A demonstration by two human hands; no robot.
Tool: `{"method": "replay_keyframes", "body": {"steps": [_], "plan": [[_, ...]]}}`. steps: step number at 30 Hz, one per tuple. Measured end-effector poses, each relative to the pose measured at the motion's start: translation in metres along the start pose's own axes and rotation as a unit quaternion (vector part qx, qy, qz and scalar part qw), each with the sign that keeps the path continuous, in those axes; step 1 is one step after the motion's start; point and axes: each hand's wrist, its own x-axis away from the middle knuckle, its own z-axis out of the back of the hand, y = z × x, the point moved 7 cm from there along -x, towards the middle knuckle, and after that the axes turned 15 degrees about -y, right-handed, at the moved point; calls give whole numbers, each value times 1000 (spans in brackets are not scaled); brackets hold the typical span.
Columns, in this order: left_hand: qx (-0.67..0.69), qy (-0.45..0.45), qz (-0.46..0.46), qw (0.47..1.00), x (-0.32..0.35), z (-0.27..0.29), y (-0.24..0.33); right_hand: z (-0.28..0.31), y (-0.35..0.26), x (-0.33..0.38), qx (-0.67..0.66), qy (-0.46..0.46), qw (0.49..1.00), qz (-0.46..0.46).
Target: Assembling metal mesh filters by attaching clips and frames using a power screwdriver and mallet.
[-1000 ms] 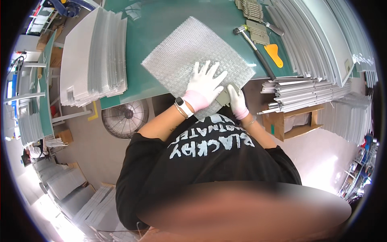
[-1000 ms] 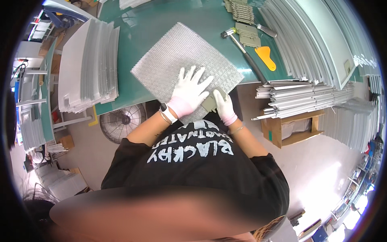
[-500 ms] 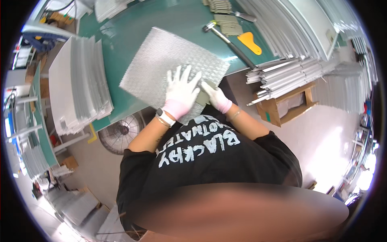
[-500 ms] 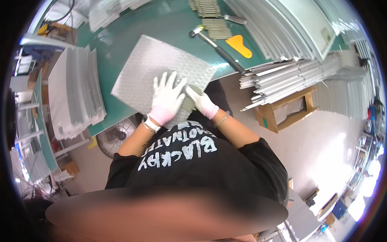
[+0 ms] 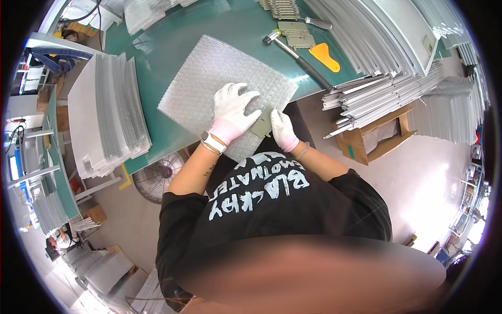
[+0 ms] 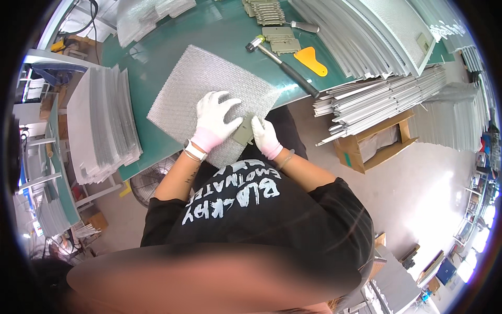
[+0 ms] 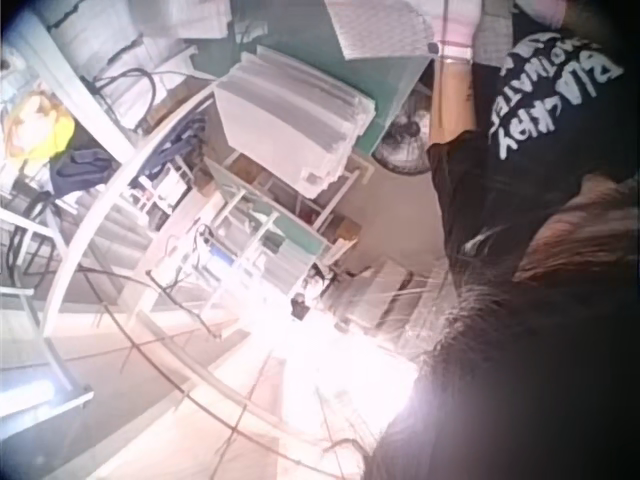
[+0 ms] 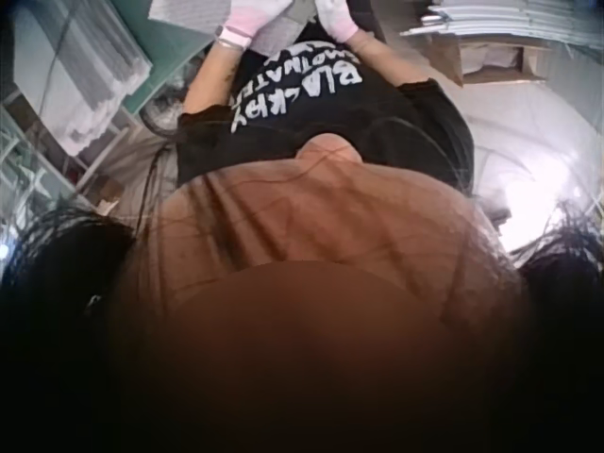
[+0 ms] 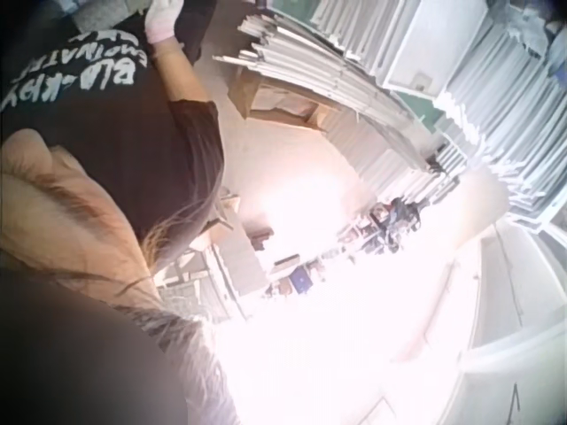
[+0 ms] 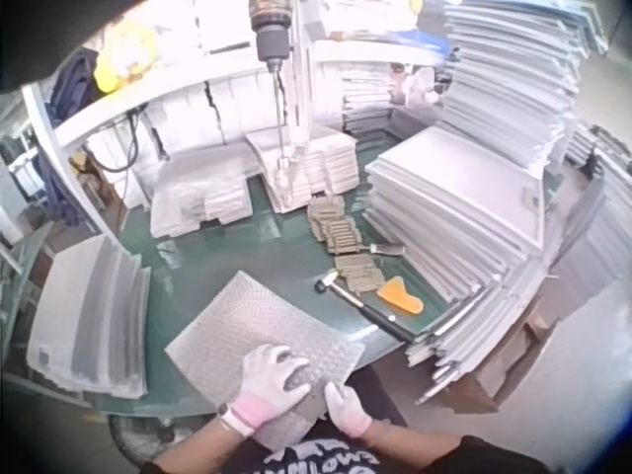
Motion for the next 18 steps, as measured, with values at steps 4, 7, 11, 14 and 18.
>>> {"method": "replay_keyframes", "body": {"steps": [4,7,11,14,18], "plan": [[-17,11,-5,1000,2,-3,4,9,11,-2,21,-3,1000,-21],[-29,24,-29,999,3,-8,3,10,24,-6,3,-12,997,-70],[-62,9,-39,997,2,-11,2,-22,-24,-14,51,-25,996,-64],[-65,-40,-99,992,-19,-2,-24,-41,-32,-6,170,-244,907,-300],[-182,-2,-78,980,-29,23,-37,36,-66,-6,607,-191,762,-120]]}}
